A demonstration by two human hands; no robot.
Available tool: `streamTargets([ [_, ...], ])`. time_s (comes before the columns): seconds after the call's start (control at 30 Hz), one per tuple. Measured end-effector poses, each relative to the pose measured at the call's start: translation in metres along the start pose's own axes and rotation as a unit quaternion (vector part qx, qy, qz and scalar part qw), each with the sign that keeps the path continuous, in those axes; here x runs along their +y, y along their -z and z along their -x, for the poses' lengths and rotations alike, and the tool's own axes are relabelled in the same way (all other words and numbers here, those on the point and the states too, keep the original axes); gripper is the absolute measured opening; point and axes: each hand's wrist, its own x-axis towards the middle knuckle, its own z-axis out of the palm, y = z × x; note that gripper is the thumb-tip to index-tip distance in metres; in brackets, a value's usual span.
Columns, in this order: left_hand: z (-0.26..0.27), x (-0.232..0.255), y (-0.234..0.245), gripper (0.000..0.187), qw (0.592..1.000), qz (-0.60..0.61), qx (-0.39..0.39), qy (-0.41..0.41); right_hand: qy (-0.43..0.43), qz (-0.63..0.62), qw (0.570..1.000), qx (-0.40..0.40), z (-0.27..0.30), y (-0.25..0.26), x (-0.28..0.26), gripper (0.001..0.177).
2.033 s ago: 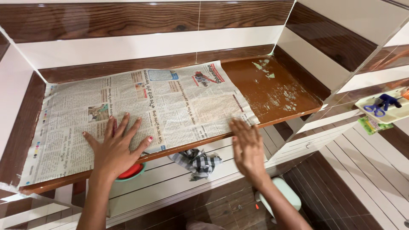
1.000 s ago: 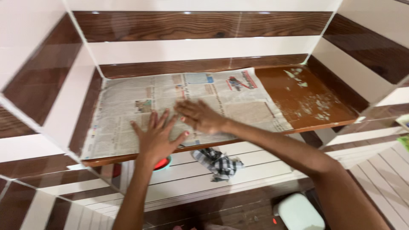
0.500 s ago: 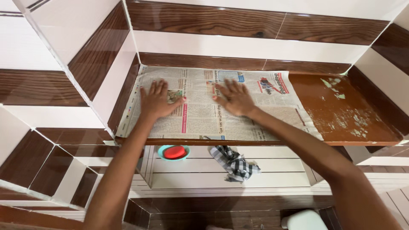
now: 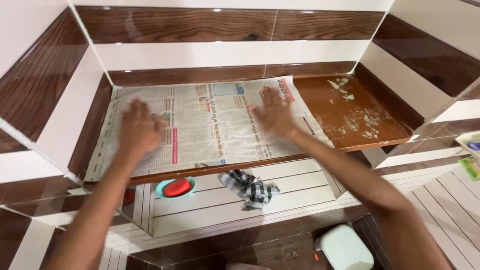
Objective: The person wipes a tiled shelf and wall with a cloth, then places a piece of newspaper onto the shelf. They then pick up a bottle of floor cleaner from a bed and place it on the paper-covered shelf.
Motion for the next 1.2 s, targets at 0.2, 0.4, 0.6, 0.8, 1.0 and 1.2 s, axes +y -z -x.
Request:
streamTargets([
  [0.2,0.025,0.122,-0.033,0.08,0.993,0.024,-0.016,-0.114,0.109,-0.051,0.99,-0.074,0.062,-0.02,-0.08,0.078],
  [0.4,0.046,0.11,-0.015,0.083,0.995,-0.017,-0.044,-0.089,0.093,-0.088,0.987,-0.092,0.08,-0.011,-0.046,0.08],
  [0.6,0.068,0.073,0.012,0.089,0.995,-0.029,-0.097,-0.022,0.032,-0.064,0.992,-0.104,0.097,-0.004,0.019,0.084],
  [0.8,0.088,0.008,0.013,0.096,0.995,-0.016,-0.064,0.076,-0.004,-0.03,0.996,-0.088,0.098,-0.025,0.077,0.086],
  [1.0,0.123,0.008,0.026,0.074,0.974,0.119,0.194,-0.004,0.01,-0.06,0.998,-0.014,0.095,-0.027,0.077,0.088],
  [1.2,0.214,0.083,0.066,0.065,0.937,0.082,0.339,0.022,0.175,-0.178,0.943,0.22,0.115,-0.009,-0.027,0.081],
])
